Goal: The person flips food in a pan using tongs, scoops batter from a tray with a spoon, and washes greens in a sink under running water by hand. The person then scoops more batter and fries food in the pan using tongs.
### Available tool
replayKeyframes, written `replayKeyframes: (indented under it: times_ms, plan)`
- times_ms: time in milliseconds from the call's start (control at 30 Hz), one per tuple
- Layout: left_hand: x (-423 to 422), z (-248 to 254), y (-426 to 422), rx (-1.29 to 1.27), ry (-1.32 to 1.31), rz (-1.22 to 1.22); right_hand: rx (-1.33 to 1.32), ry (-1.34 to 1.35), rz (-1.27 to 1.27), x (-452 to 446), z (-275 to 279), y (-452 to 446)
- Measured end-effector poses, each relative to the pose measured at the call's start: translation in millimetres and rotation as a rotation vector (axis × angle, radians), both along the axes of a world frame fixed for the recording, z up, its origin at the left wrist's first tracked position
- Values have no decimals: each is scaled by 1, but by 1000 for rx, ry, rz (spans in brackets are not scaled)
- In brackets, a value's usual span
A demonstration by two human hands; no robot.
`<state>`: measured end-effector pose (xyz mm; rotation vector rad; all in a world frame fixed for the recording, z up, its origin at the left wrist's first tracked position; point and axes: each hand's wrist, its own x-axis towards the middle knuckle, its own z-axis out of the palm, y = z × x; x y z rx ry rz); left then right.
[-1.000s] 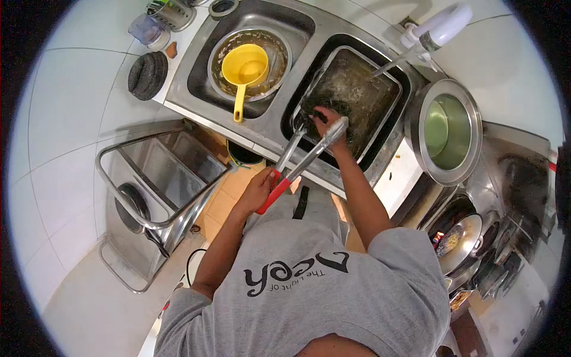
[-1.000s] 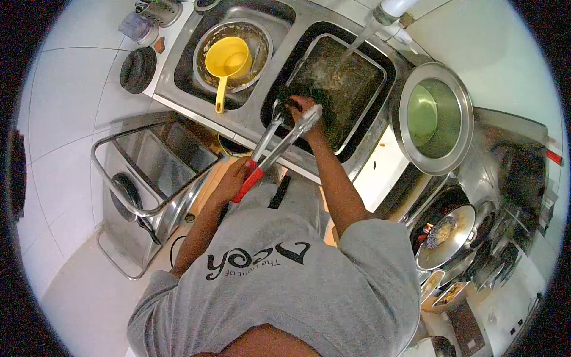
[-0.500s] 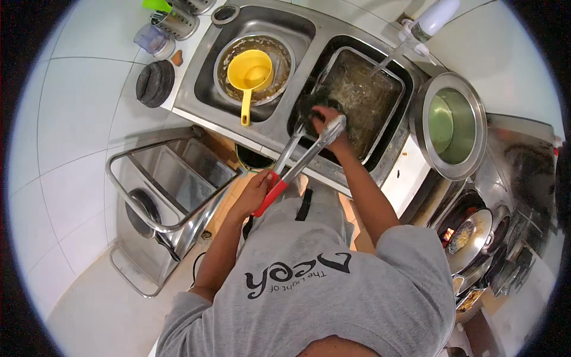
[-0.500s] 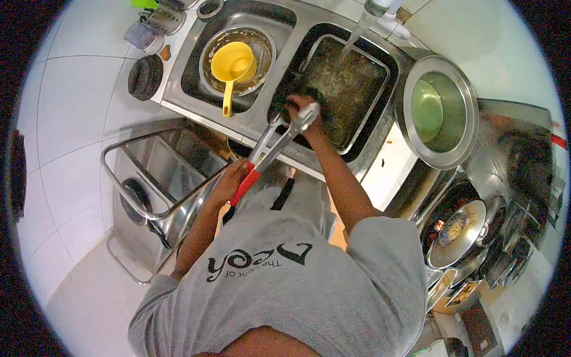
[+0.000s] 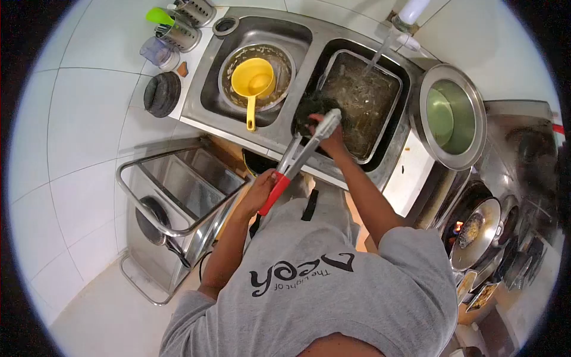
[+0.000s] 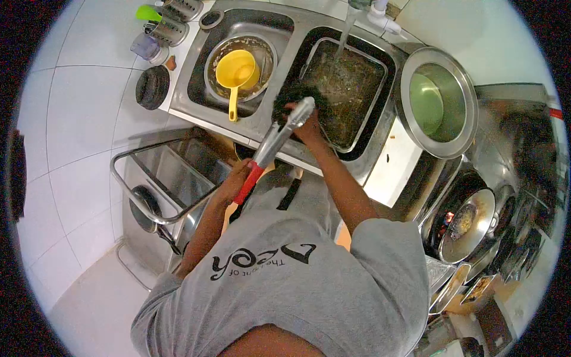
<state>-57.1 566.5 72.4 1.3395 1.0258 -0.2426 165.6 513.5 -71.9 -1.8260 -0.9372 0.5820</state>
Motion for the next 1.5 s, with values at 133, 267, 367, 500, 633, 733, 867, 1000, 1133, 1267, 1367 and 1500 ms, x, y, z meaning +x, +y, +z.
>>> replayKeyframes:
  times_ms: [133, 267, 367, 500, 633, 733, 867, 1000, 1133, 1267, 1367, 1500]
  plan:
    - [-3, -26, -5, -20, -55, 44, 81, 219, -40, 11, -6, 2]
    - [-5, -29, -11, -90, -75, 120, -46, 33, 16, 3, 4, -2]
    - [1, -18, -20, -53, -68, 159, 32, 245, -93, 6, -17, 3]
    - [-6, -21, -19, -11, -72, 94, -10, -170, 50, -2, -6, -6]
    - [-4, -19, -19, -63, 5, 94, 143, -30, 75, 10, -6, -4]
    - [-9, -18, -26, -74, 13, 97, 96, -24, 165, 18, -11, -13]
    - [-6, -25, -22, -112, 47, 92, 80, 273, 36, 10, -56, -1]
    - [-14, -15, -25, 132, -141, -112, -172, -223, 9, 66, 8, -28]
    - [-9, -13, -33, 158, -207, -42, -212, -306, -87, 93, -7, -41]
    - [25, -21, -24, -372, -245, 140, 271, 203, -192, 96, 14, -42]
    - [45, -43, -18, -571, -353, 185, 278, 856, -209, 81, 75, -35]
    - [69, -73, -13, -753, -396, 211, 209, 808, -229, 86, 72, -18]
